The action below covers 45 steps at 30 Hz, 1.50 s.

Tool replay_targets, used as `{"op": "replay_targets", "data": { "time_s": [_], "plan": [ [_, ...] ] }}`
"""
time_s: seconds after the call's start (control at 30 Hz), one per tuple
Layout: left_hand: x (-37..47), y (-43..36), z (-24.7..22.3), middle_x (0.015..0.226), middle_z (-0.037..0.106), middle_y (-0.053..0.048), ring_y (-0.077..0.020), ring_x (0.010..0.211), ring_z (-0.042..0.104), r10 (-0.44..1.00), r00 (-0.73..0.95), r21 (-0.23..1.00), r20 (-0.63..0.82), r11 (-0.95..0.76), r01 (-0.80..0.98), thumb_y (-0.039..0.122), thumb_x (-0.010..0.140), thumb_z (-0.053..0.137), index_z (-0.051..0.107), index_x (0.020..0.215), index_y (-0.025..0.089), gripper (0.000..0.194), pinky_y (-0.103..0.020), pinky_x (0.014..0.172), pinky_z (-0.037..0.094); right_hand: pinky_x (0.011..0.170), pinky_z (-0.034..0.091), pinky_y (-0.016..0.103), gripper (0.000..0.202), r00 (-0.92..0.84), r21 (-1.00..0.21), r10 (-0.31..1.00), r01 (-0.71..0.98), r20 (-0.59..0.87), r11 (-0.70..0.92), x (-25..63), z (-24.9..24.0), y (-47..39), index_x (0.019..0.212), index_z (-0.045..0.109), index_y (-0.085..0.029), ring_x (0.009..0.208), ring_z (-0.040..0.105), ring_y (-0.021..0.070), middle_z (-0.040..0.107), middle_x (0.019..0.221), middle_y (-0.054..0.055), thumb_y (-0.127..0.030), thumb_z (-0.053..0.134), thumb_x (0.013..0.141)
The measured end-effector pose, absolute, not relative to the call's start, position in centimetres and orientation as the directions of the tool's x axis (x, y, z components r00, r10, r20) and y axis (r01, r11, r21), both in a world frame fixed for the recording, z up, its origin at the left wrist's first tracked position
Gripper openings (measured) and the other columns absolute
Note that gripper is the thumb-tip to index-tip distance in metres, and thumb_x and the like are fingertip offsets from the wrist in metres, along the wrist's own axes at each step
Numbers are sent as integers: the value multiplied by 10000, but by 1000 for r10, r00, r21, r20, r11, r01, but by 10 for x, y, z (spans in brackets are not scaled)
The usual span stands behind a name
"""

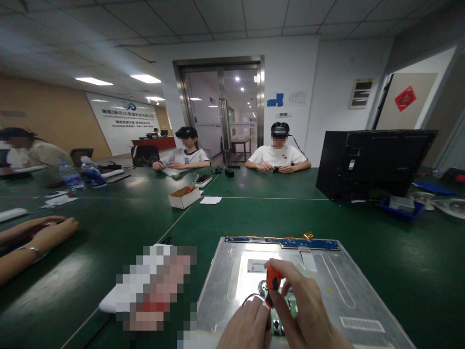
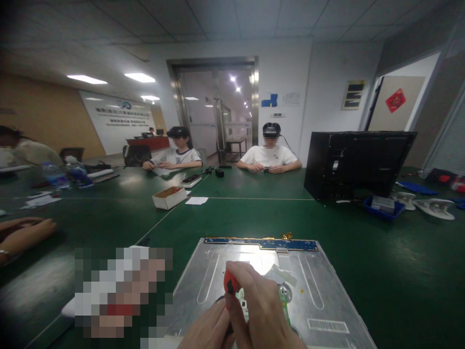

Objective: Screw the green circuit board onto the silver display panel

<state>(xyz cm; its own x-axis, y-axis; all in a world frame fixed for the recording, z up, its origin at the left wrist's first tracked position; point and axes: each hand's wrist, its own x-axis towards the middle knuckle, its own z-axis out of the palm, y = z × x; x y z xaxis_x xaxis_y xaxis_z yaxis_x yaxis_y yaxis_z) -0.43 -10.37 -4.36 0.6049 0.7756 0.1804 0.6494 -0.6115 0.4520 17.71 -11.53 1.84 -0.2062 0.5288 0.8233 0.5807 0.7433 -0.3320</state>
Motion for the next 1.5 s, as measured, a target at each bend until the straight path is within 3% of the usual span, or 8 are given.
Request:
{"op": "replay_targets", "data": {
  "time_s": [0.23,0.5,0.7,0.97,1.17,1.33,1.5],
  "plan": [
    [-5,-96,-62,1142,675,-86,-253,1058,630,730,657,414,188,-665,621,61,908,521,624,1116,217,280,-330,937,514,633,594,334,436,-141,-314,521,656,842,686,176,3,-112,1374,442,-231,648,679,177,731,1072,97,-252,565,956],
    [-2,-98,-57,1176,682,-91,-250,1060,630,740,641,424,203,-657,624,123,941,501,623,1164,202,266,-345,941,522,662,597,335,427,-174,-301,482,590,859,749,171,20,-113,1395,425,-195,805,688,200,673,1101,116,-170,468,971],
    [2,-104,-38,1164,680,-90,-249,1069,625,782,618,442,79,-583,682,79,931,488,633,1124,190,265,-349,959,500,662,596,326,508,-169,-323,494,572,853,754,172,22,-114,1470,369,-189,768,665,185,655,1115,117,-138,436,969],
    [10,-105,-16,1281,651,-125,-291,1180,596,807,574,424,-141,-475,771,6,890,540,637,1223,139,372,-418,1028,463,659,591,332,491,-181,-331,520,590,834,736,173,20,-114,1458,375,-190,757,663,186,664,1108,112,-144,437,973],
    [9,-105,-12,1275,647,-132,-289,1159,596,804,576,457,-144,-462,760,16,890,523,647,1205,132,358,-418,1018,458,655,587,313,501,-188,-347,522,557,832,754,174,22,-114,1474,360,-187,792,669,191,680,1064,100,-148,439,981],
    [8,-106,-16,1271,650,-126,-280,1150,600,805,582,473,-117,-470,745,26,907,502,648,1194,141,343,-410,1012,458,731,602,308,520,-216,-316,502,558,838,768,175,25,-114,1492,353,-182,890,693,196,686,1168,125,-120,419,980],
    [9,-106,-15,1260,658,-134,-285,1153,599,801,591,454,-97,-493,742,29,903,507,649,1185,132,333,-410,1014,458,737,607,322,526,-208,-316,500,562,841,764,174,24,-114,1496,354,-183,827,693,189,692,1171,122,-129,426,978]
  ]
}}
